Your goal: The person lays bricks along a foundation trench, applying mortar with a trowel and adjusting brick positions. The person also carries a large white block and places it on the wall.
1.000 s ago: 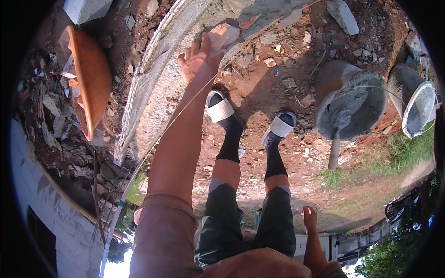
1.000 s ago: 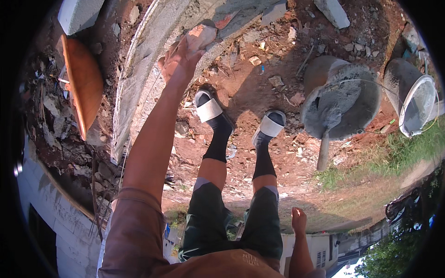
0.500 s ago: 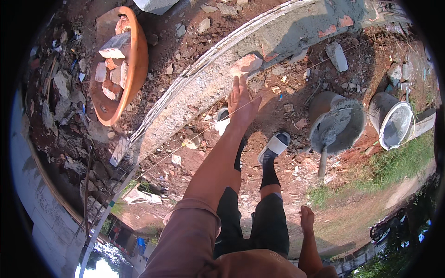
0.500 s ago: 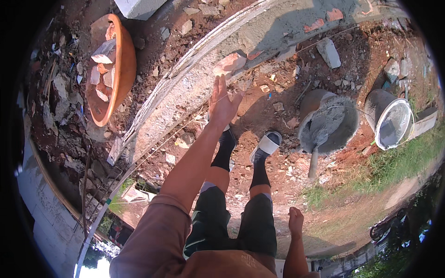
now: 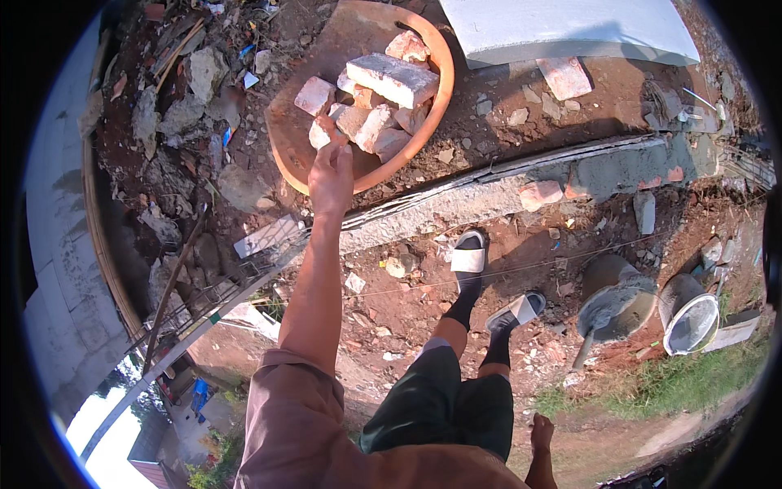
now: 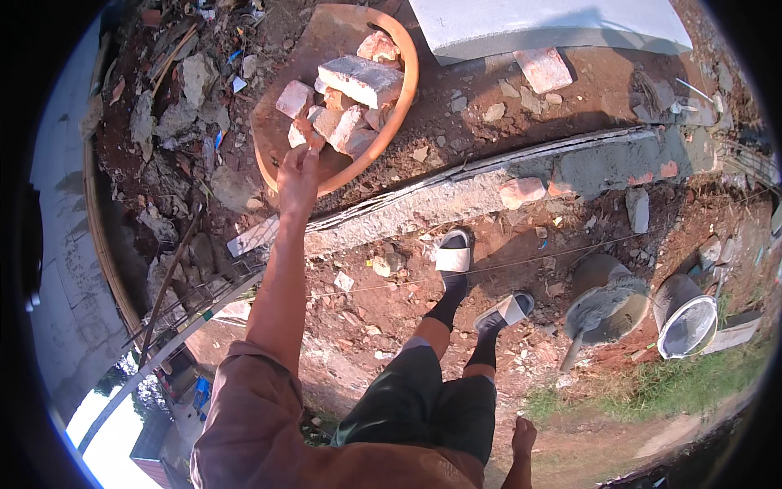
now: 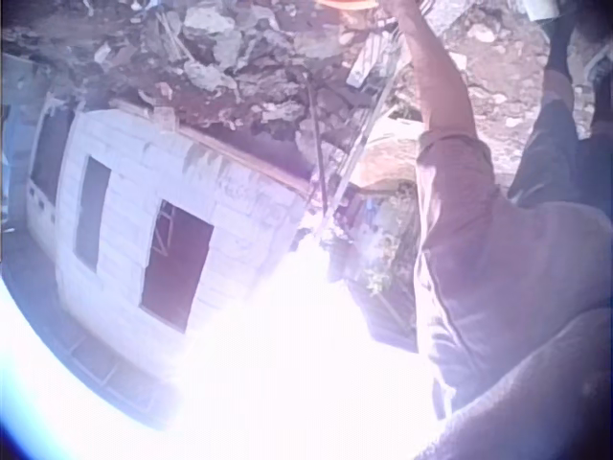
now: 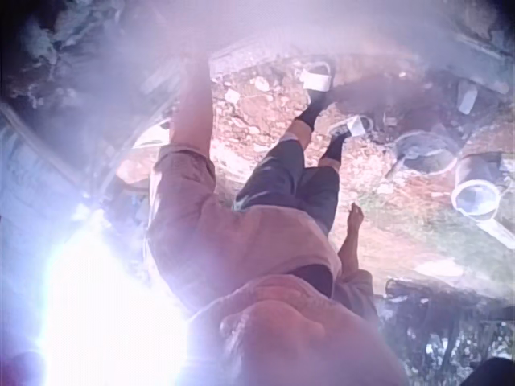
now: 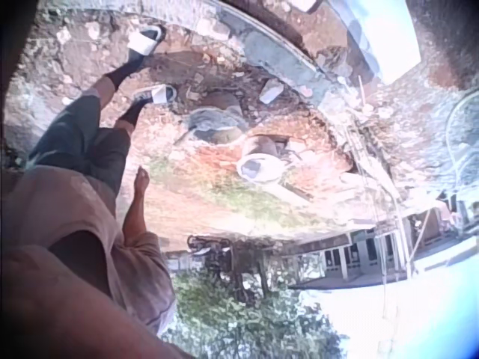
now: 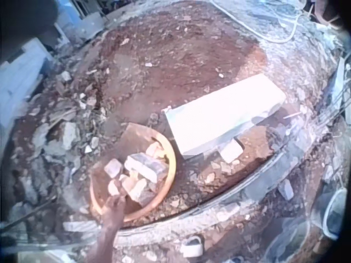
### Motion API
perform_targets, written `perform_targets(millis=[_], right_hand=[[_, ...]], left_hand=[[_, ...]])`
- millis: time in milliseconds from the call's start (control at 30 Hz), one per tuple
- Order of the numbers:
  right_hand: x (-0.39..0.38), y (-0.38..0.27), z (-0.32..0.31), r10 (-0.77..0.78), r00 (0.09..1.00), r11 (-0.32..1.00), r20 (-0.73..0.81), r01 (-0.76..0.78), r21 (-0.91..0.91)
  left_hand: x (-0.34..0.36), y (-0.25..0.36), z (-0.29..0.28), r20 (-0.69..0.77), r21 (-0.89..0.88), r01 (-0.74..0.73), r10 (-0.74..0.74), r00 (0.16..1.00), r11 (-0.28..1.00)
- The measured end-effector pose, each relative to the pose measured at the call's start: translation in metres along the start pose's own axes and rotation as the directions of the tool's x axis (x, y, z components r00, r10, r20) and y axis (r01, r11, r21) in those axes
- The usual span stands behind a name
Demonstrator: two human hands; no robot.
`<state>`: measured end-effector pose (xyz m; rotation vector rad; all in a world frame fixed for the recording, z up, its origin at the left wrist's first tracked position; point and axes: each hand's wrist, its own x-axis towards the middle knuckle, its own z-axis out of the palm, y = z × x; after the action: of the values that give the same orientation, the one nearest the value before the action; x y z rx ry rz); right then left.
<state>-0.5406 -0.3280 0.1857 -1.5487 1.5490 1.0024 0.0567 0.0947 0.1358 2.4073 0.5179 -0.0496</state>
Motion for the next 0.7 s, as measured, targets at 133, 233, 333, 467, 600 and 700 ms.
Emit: perform_targets(millis=[133, 233, 333, 467, 600, 700], right_hand=[[0.006, -0.003, 0.006, 0.051, 0.999, 0.999, -0.004, -0.051, 0.02], [-0.005, -0.009, 0.006, 0.103, 0.994, 0.995, -0.033, -0.103, 0.001], [-0.009, -0.006, 0.012, 0.065, 0.998, 0.998, -0.015, -0.065, 0.015], [-0.013, -0.005, 0.021, 0.031, 0.999, 0.999, 0.017, -0.031, 0.009], [-0.009, 0.003, 0.022, 0.033, 0.999, 0.999, 0.027, -0.032, -0.01], [0.001, -0.004, 0.019, 0.025, 0.998, 0.998, 0.06, -0.021, -0.062]], left_hand=[[0.096, -0.026, 0.052, 0.048, 0.293, -0.27, 0.268, 0.962, 0.917], [0.11, 0.002, 0.076, 0.184, 0.222, -0.081, 0.04, 0.982, 0.972], [0.105, 0.004, 0.061, 0.094, 0.324, -0.084, 0.056, 0.994, 0.942], [0.063, -0.004, -0.006, -0.042, -0.039, -0.001, -0.001, 0.999, 0.999], [-0.017, 0.011, -0.068, -0.036, -0.443, -0.019, 0.004, 0.999, 0.896], [-0.115, 0.014, -0.122, 0.148, -0.611, 0.048, 0.055, 0.987, 0.79]])
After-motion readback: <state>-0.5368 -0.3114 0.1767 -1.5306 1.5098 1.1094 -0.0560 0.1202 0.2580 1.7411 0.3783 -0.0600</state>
